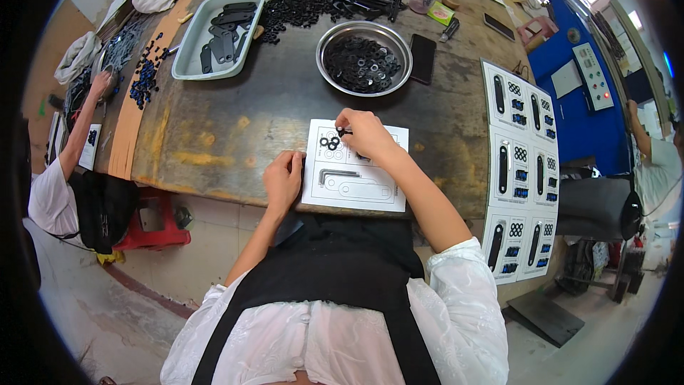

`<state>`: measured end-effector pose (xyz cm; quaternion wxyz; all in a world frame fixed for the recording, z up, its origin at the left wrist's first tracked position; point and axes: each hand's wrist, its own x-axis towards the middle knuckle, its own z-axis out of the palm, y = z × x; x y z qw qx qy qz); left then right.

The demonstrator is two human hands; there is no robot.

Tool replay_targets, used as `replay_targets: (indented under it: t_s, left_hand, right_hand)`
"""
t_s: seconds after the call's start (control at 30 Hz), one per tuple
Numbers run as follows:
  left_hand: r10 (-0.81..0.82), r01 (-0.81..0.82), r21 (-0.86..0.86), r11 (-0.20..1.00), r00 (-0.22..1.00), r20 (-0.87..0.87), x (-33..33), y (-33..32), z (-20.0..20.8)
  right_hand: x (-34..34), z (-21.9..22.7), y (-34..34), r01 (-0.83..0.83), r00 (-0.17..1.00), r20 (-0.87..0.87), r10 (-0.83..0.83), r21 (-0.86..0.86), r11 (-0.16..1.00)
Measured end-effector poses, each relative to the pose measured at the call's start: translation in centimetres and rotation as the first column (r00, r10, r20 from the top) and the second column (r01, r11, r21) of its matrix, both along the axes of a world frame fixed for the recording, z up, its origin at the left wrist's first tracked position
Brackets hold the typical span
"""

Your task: The person assembles door lock components by placing washers, bolts, and handles onto printed templates on a workbench. They repeatedly pick parts from trays and bowls, position them on the templates, and move completed units aside.

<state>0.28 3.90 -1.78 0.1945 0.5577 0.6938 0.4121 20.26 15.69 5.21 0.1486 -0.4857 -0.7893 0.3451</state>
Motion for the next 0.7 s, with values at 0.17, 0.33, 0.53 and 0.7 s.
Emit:
replay_targets:
  t_s: [0.17, 0.33, 0.53, 0.7]
  left_hand:
    - [0.008, -0.008, -0.004, 1.000, 1.000, -0.001, 0.0, -0.1, -0.1]
    - [0.000, 0.000, 0.005, 1.000, 1.000, -0.014, 0.0, 0.0, -0.2]
    - [0.001, -0.001, -0.010, 1.000, 1.000, -0.026, 0.1, 0.0, -0.1]
    - [0.008, -0.008, 0.047, 0.999, 1.000, 0.002, 0.1, -0.1, -0.4]
  right_hand:
    - [-0.1, 0.5, -0.3, 0.023, 1.000, 0.016, -0.022, -0.077, 0.997]
    - [-0.5, 0.2, -1.0, 0.019, 1.000, -0.017, -0.020, -0.052, 0.998]
    - [1.0, 1.2, 2.3, 0.102, 0.948, -0.306, -0.091, 0.019, 0.995]
    - [2.1, 3.3, 5.0, 0.255, 0.945, -0.310, -0.101, 0.510, 0.822]
